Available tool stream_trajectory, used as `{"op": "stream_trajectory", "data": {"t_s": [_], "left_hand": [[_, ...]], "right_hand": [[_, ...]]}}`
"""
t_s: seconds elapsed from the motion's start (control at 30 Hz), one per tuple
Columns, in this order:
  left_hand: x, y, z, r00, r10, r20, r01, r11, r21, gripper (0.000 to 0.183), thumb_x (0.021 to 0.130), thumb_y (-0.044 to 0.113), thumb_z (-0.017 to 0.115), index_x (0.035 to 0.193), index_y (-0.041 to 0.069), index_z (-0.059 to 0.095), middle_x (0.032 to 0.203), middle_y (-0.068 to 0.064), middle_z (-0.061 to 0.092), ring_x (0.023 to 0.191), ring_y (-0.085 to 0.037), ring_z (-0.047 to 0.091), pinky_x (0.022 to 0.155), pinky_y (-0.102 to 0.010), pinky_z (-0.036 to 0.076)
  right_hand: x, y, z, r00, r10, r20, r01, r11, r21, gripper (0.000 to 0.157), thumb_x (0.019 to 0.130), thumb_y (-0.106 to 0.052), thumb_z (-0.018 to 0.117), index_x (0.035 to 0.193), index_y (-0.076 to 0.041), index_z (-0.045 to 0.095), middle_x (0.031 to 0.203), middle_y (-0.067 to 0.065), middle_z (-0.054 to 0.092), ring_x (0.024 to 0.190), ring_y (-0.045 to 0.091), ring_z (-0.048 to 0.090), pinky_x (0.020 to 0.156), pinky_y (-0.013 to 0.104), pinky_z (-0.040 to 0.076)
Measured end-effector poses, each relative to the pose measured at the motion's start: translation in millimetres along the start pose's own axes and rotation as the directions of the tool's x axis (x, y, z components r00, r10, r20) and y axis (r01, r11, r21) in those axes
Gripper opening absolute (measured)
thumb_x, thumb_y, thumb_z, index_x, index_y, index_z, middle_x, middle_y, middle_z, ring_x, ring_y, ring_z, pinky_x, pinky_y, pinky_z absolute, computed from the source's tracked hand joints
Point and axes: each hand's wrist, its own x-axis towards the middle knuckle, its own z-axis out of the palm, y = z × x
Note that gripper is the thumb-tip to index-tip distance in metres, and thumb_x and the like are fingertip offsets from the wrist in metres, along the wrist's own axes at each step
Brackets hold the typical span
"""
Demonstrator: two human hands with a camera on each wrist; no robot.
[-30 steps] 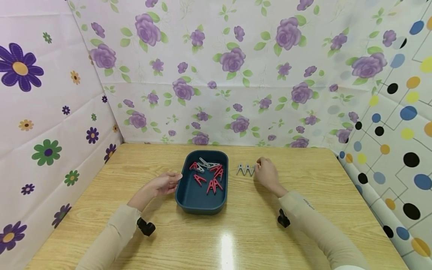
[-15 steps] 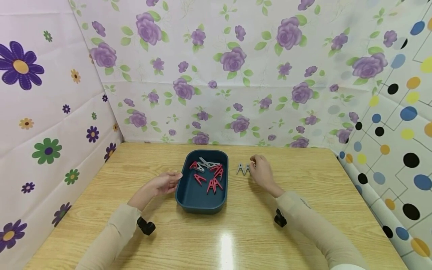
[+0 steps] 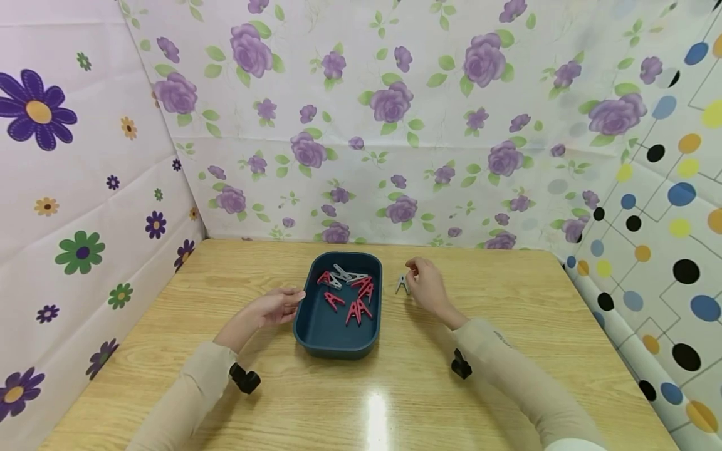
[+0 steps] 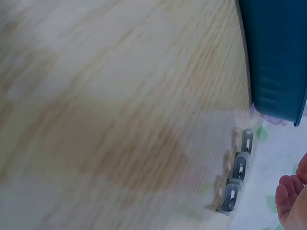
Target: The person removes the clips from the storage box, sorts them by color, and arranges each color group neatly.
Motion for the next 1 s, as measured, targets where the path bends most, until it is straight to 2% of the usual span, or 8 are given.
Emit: {"op": "stream_trajectory", "data": {"t_s": [0.13,0.53,0.8,1.0], "left_hand": [[-0.9,0.1,1.2,1.000,0.002,0.001,-0.002,1.000,0.001,0.036,0.098,0.017,0.058,0.129,0.002,0.046,0.088,0.001,0.064,0.073,-0.008,0.059,0.066,-0.020,0.051],[-1.7,0.8,1.4,1.000,0.011,-0.005,-0.011,1.000,0.005,0.025,0.098,0.017,0.057,0.119,0.005,0.049,0.087,0.001,0.063,0.071,-0.009,0.059,0.065,-0.021,0.051],[-0.6,0.4,2.4,1.000,0.023,0.007,-0.023,0.999,0.022,0.013,0.099,0.015,0.055,0.109,0.008,0.050,0.084,0.002,0.063,0.069,-0.008,0.059,0.063,-0.020,0.051],[-0.7,1.1,2.9,0.999,0.031,0.017,-0.031,0.999,0.026,0.012,0.099,0.015,0.055,0.108,0.007,0.051,0.084,0.001,0.063,0.069,-0.008,0.059,0.063,-0.021,0.051]], "right_hand": [[3.0,-3.9,3.1,1.000,-0.012,-0.002,0.012,1.000,0.004,0.019,0.090,0.000,0.052,0.105,0.003,0.065,0.099,0.021,0.067,0.085,0.027,0.062,0.071,0.040,0.052],[9.2,-14.9,7.4,1.000,-0.003,0.011,0.002,1.000,0.030,0.019,0.090,0.000,0.054,0.105,0.001,0.065,0.100,0.018,0.067,0.085,0.026,0.063,0.072,0.040,0.053],[14.7,-19.0,13.0,1.000,-0.029,0.011,0.028,0.999,0.042,0.017,0.089,0.001,0.055,0.103,0.002,0.065,0.098,0.019,0.068,0.084,0.026,0.063,0.072,0.041,0.053],[16.9,-23.3,18.2,0.999,-0.018,0.027,0.017,0.998,0.059,0.017,0.090,0.000,0.056,0.104,0.002,0.065,0.100,0.020,0.067,0.085,0.025,0.062,0.073,0.040,0.053]]}}
